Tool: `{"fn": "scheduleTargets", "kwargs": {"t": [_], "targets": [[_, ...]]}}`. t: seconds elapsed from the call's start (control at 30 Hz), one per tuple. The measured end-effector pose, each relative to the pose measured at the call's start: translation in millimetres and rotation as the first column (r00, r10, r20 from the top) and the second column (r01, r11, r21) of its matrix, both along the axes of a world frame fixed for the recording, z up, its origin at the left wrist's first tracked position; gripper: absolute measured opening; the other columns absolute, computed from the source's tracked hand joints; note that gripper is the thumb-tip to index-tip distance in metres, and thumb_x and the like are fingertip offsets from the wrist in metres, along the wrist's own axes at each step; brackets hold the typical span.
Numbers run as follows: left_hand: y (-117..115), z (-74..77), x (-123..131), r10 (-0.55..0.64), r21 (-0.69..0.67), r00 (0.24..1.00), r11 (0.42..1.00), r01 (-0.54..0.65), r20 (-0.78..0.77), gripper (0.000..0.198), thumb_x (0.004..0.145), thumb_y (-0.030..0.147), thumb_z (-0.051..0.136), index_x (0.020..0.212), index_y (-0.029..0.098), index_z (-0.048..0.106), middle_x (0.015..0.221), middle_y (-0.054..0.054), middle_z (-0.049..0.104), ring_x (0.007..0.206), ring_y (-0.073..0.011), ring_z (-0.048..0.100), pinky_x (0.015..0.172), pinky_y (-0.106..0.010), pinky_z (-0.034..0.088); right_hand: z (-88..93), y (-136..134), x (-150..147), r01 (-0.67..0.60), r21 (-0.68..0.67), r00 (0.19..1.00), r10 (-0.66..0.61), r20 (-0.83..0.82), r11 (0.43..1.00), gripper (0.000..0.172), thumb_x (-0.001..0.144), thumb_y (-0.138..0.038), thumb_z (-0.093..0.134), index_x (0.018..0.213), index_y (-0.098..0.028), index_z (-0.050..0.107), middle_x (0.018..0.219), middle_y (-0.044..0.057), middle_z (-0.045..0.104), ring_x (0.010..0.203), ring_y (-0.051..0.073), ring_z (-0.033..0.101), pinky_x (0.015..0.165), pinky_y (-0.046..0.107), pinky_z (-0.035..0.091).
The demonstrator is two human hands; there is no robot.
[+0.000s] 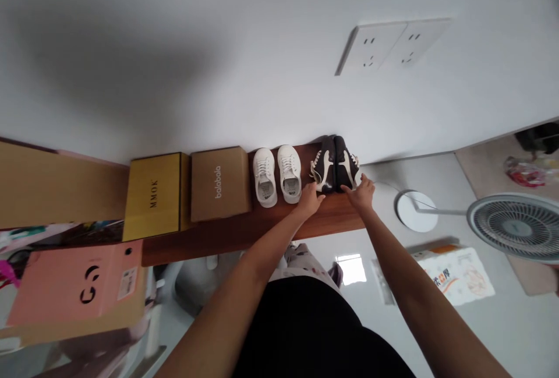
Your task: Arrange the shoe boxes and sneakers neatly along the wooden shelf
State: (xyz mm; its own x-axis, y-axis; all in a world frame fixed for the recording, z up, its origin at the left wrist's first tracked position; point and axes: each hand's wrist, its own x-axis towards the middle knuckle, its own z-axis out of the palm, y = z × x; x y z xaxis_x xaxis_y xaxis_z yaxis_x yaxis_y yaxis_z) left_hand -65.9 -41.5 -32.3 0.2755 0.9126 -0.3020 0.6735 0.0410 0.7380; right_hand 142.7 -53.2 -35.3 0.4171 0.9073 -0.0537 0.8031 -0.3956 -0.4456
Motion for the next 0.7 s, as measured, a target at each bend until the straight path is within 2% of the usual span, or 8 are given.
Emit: {"fn": "scheduleTargets", "kwargs": {"t": [0.07, 0.13, 0.2, 0.3, 0.4, 0.5, 0.7], "targets": [[12, -4.6, 13, -0.009, -0.051, 0.999, 0.999, 0.007, -0.041, 0.050, 0.089, 0.024, 0.072, 0.133, 0.008, 0.057, 0.135, -0.024, 0.062, 0.131, -0.0329, 0.058, 0.110, -0.042, 0.044, -6.2, 8, 14, -0.044, -0.165, 0.998, 0.034, -0.062, 0.985, 0.058, 0.088, -0.052, 0.064, 0.125, -0.008, 0.059, 0.120, 0.024, 0.066, 0.118, 0.038, 0.058, 0.103, 0.051, 0.044], [22, -7.1, 21, -0.044, -0.087, 0.996, 0.996, 0.036, -0.083, 0.047, 0.088, 0.026, 0.075, 0.128, 0.007, 0.059, 0.132, -0.025, 0.064, 0.130, -0.0331, 0.060, 0.108, -0.041, 0.045, -9.3, 14, 22, -0.127, -0.262, 0.982, 0.084, -0.167, 0.957, 0.048, 0.087, -0.051, 0.066, 0.117, -0.014, 0.064, 0.108, 0.016, 0.071, 0.106, 0.032, 0.065, 0.095, 0.043, 0.049], [30, -7.5, 26, -0.063, -0.122, 0.989, 0.991, 0.047, -0.133, 0.043, 0.088, 0.028, 0.075, 0.124, 0.009, 0.060, 0.131, -0.022, 0.066, 0.127, -0.0312, 0.062, 0.106, -0.038, 0.047, -9.2, 15, 25, -0.169, -0.267, 0.965, 0.104, -0.242, 0.949, 0.042, 0.086, -0.049, 0.069, 0.114, -0.019, 0.065, 0.101, 0.010, 0.073, 0.098, 0.027, 0.067, 0.087, 0.035, 0.050], [35, -3.6, 28, -0.091, -0.152, 0.977, 0.986, 0.062, -0.193, 0.037, 0.091, 0.031, 0.073, 0.122, 0.015, 0.060, 0.128, -0.017, 0.069, 0.122, -0.0267, 0.065, 0.101, -0.034, 0.049, -4.6, 14, 26, -0.167, -0.222, 0.961, 0.108, -0.256, 0.961, 0.035, 0.083, -0.045, 0.073, 0.108, -0.021, 0.065, 0.092, 0.006, 0.073, 0.089, 0.024, 0.066, 0.078, 0.030, 0.048], [36, 6.6, 28, -0.178, -0.138, 0.955, 0.979, 0.149, -0.235, 0.030, 0.095, 0.032, 0.068, 0.120, 0.018, 0.061, 0.122, -0.014, 0.072, 0.118, -0.0261, 0.068, 0.096, -0.032, 0.050, 2.0, 14, 27, -0.192, -0.175, 0.968, 0.156, -0.197, 0.966, 0.028, 0.083, -0.045, 0.073, 0.097, -0.022, 0.063, 0.083, 0.004, 0.070, 0.079, 0.021, 0.062, 0.070, 0.029, 0.045], [36, 20.7, 27, -0.250, -0.108, 0.917, 0.968, 0.227, -0.311, 0.029, 0.098, 0.032, 0.063, 0.123, 0.019, 0.060, 0.118, -0.015, 0.073, 0.117, -0.0273, 0.069, 0.095, -0.033, 0.050, 7.6, 16, 28, -0.256, -0.147, 0.967, 0.250, -0.054, 0.956, 0.029, 0.087, -0.049, 0.070, 0.089, -0.022, 0.060, 0.081, 0.004, 0.068, 0.075, 0.022, 0.058, 0.067, 0.030, 0.041], [33, 44.7, 32, -0.364, -0.062, 0.821, 0.924, 0.377, -0.439, 0.034, 0.099, 0.030, 0.059, 0.130, 0.014, 0.059, 0.114, -0.018, 0.074, 0.114, -0.0296, 0.071, 0.096, -0.038, 0.052, 15.4, 15, 23, -0.416, -0.197, 0.855, 0.456, 0.249, 0.888, 0.025, 0.090, -0.044, 0.072, 0.093, -0.021, 0.064, 0.095, 0.012, 0.073, 0.088, 0.026, 0.064, 0.075, 0.032, 0.039]]}}
